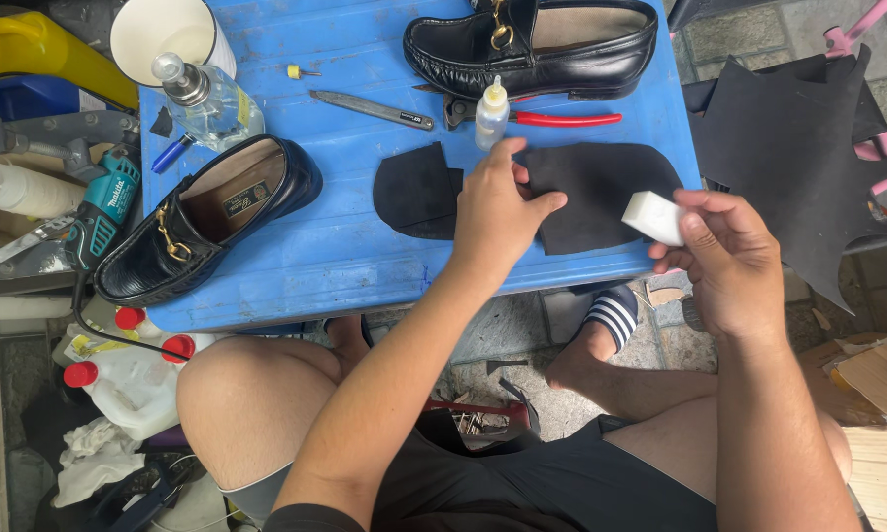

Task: The person prepares black insole pieces by rubbing them with a white block, then applies glue from a squeeze bottle onto the block and spreads it onto the insoles. The person handles the insoles one at a time and repeatedly applies adhesive across their surfaces.

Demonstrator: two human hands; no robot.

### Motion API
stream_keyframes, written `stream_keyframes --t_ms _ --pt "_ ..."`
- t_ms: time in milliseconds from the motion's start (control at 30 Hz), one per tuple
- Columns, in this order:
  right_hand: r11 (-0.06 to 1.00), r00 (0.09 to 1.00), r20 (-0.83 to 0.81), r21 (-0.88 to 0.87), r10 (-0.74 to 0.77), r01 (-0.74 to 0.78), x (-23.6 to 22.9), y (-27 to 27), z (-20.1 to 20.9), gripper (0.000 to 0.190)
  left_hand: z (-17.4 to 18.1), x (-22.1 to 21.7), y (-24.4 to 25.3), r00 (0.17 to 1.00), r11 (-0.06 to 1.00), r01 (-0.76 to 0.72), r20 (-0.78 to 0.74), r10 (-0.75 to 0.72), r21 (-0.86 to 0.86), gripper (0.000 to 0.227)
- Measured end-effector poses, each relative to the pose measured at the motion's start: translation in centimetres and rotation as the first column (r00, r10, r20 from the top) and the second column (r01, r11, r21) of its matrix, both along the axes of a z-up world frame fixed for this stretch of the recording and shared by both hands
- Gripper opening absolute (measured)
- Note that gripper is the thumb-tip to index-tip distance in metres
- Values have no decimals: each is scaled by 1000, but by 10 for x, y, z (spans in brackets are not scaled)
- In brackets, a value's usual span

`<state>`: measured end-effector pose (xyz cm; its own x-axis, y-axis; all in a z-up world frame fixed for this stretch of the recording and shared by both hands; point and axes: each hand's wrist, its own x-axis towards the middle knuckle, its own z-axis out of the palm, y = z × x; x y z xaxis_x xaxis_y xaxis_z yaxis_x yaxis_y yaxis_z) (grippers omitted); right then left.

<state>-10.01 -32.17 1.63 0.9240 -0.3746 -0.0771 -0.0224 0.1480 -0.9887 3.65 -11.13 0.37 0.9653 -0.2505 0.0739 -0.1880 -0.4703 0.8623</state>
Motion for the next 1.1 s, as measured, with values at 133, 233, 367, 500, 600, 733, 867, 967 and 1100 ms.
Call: stream_keyframes --t_ms 133,233,367,500,600,733,867,967,1100 --pt "981 991 -24 -141 132 -134 3 6 11 19 -4 17 7 988 979 146 -23 -151 -139 48" --pt "934 944 94 -204 315 -292 14 14 17 39 -6 24 9 980 976 199 -15 -201 -91 50" --pt "872 921 54 -347 385 -344 30 28 23 38 -3 28 9 977 978 208 -51 -209 -32 52" --pt "731 922 -44 -596 384 -333 34 38 28 39 -5 29 8 979 979 203 26 -202 -15 57" --pt "650 928 -81 -692 364 -315 36 45 30 39 -6 29 8 979 980 200 44 -199 -14 54" --pt "567 914 -23 -778 406 -272 33 45 34 38 -4 28 8 973 974 227 -46 -228 -28 55" --pt "518 937 -51 -822 346 -237 28 35 37 38 -3 27 8 971 971 238 -21 -238 -10 58" --pt "502 953 -65 -838 295 -212 24 25 39 37 -3 28 8 971 971 239 -22 -239 -5 59" --pt "502 968 -49 -848 248 -171 19 11 41 34 -3 27 7 971 972 235 -40 -235 9 59"
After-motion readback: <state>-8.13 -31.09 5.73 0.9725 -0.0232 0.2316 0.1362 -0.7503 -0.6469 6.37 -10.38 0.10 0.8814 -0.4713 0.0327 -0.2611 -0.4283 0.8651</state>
